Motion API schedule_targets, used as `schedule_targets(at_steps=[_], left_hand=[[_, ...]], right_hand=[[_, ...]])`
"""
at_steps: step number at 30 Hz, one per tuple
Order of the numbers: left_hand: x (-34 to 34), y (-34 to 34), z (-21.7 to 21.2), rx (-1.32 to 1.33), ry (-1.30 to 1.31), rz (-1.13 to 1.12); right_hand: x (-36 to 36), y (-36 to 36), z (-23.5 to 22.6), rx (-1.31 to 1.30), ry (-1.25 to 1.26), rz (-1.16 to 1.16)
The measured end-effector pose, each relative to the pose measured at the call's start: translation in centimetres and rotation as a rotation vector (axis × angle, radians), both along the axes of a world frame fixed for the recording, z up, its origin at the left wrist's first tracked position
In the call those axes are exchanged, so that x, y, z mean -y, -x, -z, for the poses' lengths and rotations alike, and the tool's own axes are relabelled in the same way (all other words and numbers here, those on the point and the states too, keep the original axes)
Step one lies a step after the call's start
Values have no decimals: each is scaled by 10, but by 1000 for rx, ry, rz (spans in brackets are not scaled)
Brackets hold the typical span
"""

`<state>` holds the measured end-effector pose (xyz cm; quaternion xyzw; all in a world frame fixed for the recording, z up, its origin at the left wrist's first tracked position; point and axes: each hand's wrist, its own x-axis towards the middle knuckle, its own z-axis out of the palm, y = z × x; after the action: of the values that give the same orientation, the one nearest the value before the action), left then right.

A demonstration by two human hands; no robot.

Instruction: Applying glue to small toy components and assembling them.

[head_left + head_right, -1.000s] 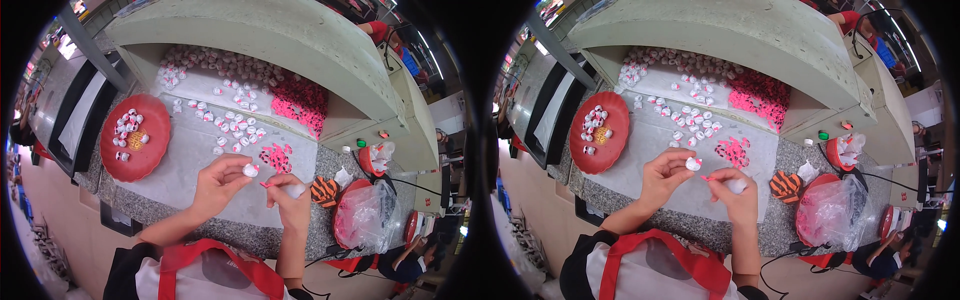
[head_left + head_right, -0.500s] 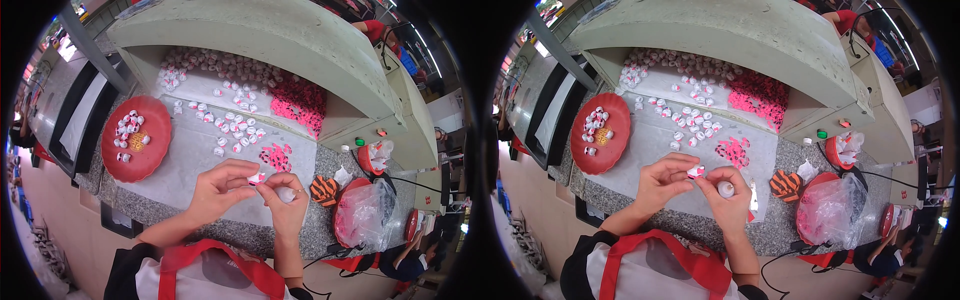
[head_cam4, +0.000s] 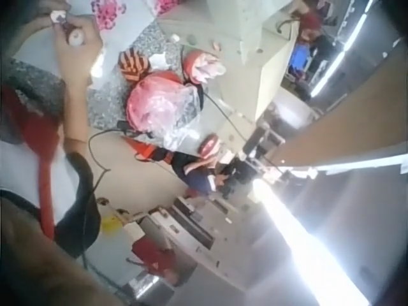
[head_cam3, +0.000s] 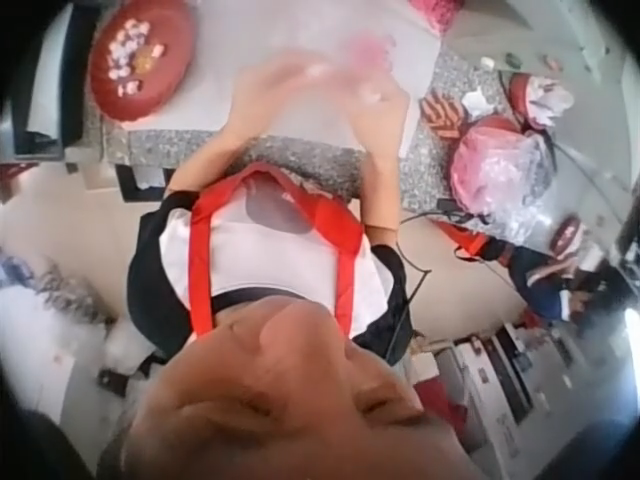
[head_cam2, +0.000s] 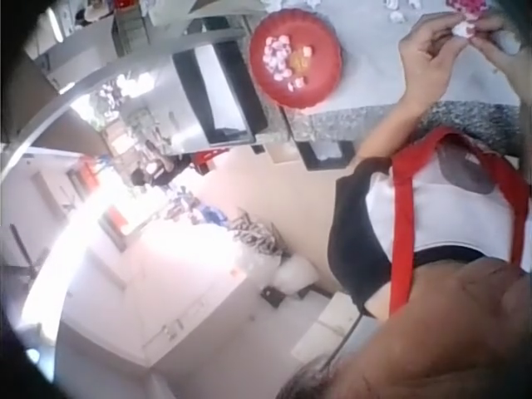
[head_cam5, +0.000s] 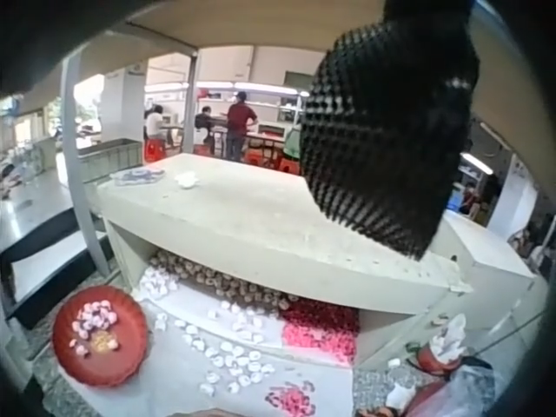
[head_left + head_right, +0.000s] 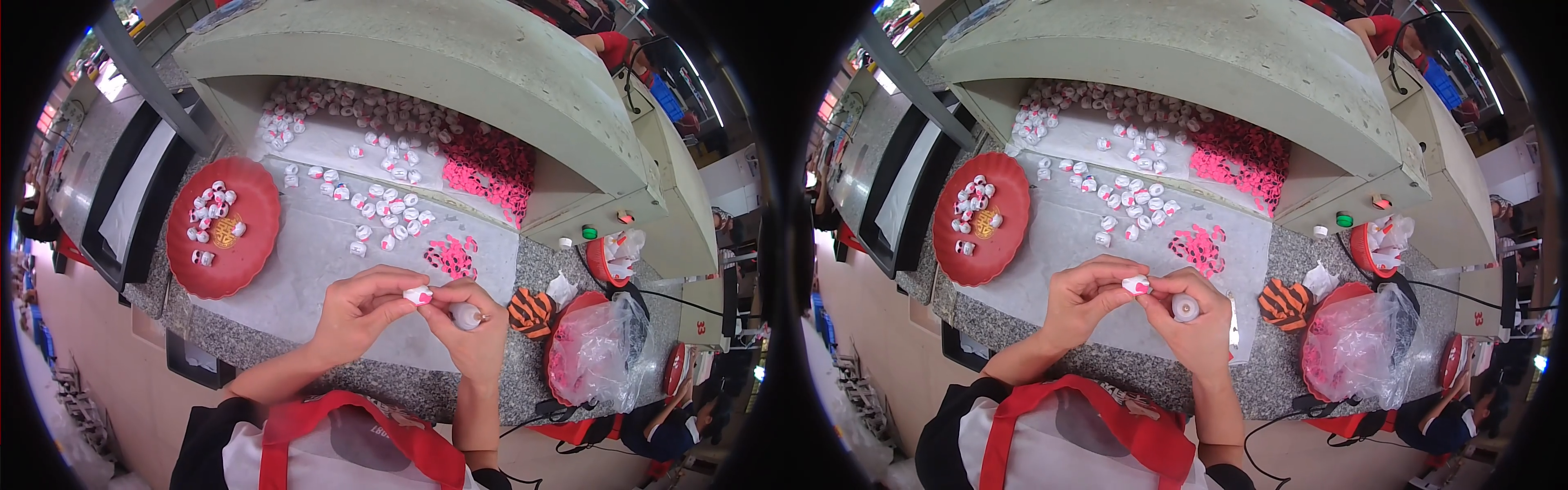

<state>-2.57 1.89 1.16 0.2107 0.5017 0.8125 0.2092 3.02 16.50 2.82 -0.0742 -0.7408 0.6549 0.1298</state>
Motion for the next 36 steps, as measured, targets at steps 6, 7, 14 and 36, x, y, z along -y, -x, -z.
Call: schedule_targets(at_steps=[6,7,14,36], left_hand=[[4,1,4,53,36,-39],[6,1,4,59,36,-47],[24,9,9,265,98,-78],[81,87,64,-973,1342,-1059]], right_hand=[[11,5,2,83,91,43],[12,7,2,85,89,36],[26,18,14,75,89,-21],[10,4,49,187,102,117]])
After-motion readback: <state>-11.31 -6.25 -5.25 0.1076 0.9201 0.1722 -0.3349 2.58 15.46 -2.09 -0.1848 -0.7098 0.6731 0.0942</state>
